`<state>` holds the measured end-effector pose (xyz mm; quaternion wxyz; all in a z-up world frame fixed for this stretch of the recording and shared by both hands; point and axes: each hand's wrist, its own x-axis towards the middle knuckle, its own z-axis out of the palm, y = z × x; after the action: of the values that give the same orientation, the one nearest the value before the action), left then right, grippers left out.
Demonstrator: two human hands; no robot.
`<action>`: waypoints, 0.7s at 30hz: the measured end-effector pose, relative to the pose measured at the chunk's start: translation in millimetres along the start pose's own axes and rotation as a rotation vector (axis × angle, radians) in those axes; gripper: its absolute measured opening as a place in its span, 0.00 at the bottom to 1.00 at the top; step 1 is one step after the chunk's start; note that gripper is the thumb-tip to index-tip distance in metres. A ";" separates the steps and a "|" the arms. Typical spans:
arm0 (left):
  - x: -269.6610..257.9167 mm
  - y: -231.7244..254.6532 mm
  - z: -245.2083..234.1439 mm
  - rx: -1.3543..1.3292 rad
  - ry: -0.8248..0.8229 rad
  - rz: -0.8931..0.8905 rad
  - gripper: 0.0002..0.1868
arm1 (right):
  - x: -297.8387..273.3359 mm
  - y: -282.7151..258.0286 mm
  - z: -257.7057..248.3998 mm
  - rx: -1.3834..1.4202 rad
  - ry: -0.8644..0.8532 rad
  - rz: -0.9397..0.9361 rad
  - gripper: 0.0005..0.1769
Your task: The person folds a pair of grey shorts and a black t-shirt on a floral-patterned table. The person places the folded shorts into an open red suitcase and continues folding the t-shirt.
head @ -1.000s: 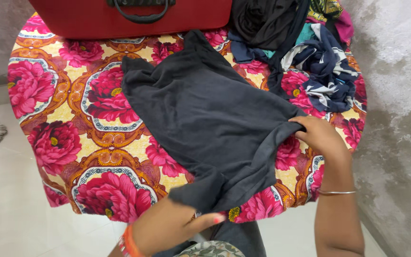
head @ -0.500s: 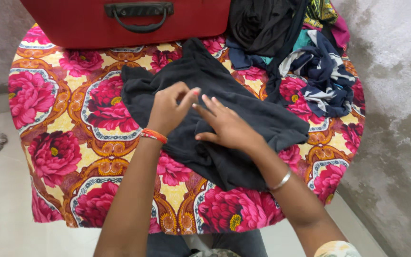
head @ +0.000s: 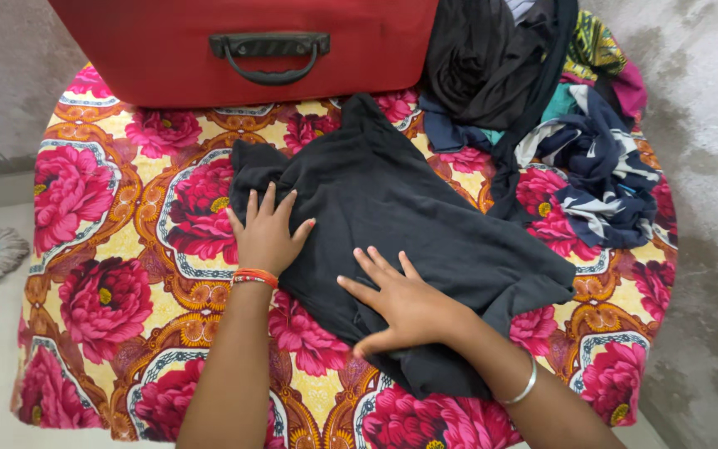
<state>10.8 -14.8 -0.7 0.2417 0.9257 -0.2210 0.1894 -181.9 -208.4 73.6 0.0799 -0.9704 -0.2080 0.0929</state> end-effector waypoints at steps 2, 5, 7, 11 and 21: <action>1.6 -6.2 3.6 -0.122 0.077 -0.001 0.32 | -4.5 -3.5 0.4 0.016 -0.039 -0.034 0.55; 5.3 -27.7 12.9 -0.282 0.358 -0.010 0.33 | -10.0 -1.5 4.7 0.045 0.101 -0.178 0.35; 10.5 -40.5 19.5 -0.219 0.524 -0.108 0.36 | -13.1 1.2 4.1 0.137 0.172 -0.212 0.21; 19.1 -59.8 16.1 -0.797 0.328 -0.596 0.38 | -22.6 2.9 -12.4 0.366 0.191 -0.229 0.15; 11.4 -47.4 3.4 -0.900 -0.188 -0.446 0.19 | -46.2 19.3 -58.7 0.891 -0.199 -0.721 0.10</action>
<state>44.9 17.0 -15.5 0.6299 0.7677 -0.0986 -0.0650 -203.3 -251.9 133.6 0.4873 -0.6977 -0.4725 0.2292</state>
